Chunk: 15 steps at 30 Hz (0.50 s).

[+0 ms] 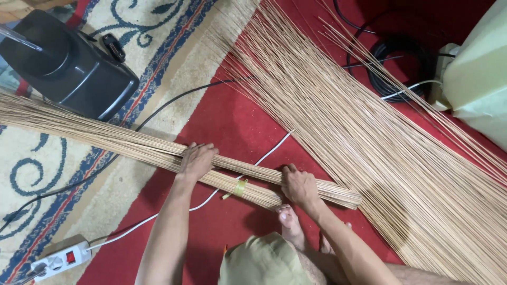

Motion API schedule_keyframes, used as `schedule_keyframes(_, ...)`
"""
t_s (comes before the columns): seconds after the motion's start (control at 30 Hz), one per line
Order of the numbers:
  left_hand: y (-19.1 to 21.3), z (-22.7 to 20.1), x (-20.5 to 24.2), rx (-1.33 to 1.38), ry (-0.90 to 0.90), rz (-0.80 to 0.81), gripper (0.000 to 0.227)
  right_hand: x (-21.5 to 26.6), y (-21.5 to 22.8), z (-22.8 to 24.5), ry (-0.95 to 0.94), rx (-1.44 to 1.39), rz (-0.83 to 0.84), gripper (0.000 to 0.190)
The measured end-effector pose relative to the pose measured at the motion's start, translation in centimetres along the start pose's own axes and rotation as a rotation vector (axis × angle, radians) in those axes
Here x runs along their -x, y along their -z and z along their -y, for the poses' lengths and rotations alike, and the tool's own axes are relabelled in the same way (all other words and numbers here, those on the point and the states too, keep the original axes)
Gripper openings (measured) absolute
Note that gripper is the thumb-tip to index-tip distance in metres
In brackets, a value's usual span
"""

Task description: Organizing and aligning long rattan sticks by gathering them into bundles and tapping them against the floor.

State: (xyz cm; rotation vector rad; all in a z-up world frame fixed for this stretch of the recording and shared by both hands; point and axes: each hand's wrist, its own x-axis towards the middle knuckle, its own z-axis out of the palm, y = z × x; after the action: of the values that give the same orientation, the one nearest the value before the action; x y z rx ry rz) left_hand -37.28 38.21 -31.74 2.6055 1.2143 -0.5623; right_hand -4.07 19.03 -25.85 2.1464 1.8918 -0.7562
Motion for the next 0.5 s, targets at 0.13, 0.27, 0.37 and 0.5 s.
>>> schedule_keyframes(0.13,-5.7,1.4,-2.7,-0.100,0.010,0.001,0.064,0.1,-0.7,0.6,-0.047,0.029,-0.040,0.039)
schedule_keyframes(0.27,-10.7,2.8,-5.0,-0.257,-0.020,0.053,0.061,-0.2,-1.1,0.8,-0.034,0.042,-0.094,0.034)
schedule_keyframes(0.37,-11.6,2.6,-4.6,-0.337,-0.081,0.067,0.065,0.0,-1.8,0.8,-0.034,0.055,-0.129,0.032)
schedule_keyframes(0.5,-9.1,2.2,-4.2,-0.391,-0.127,0.100,0.070,-0.1,-2.9,0.7,-0.025,0.065,-0.182,0.029)
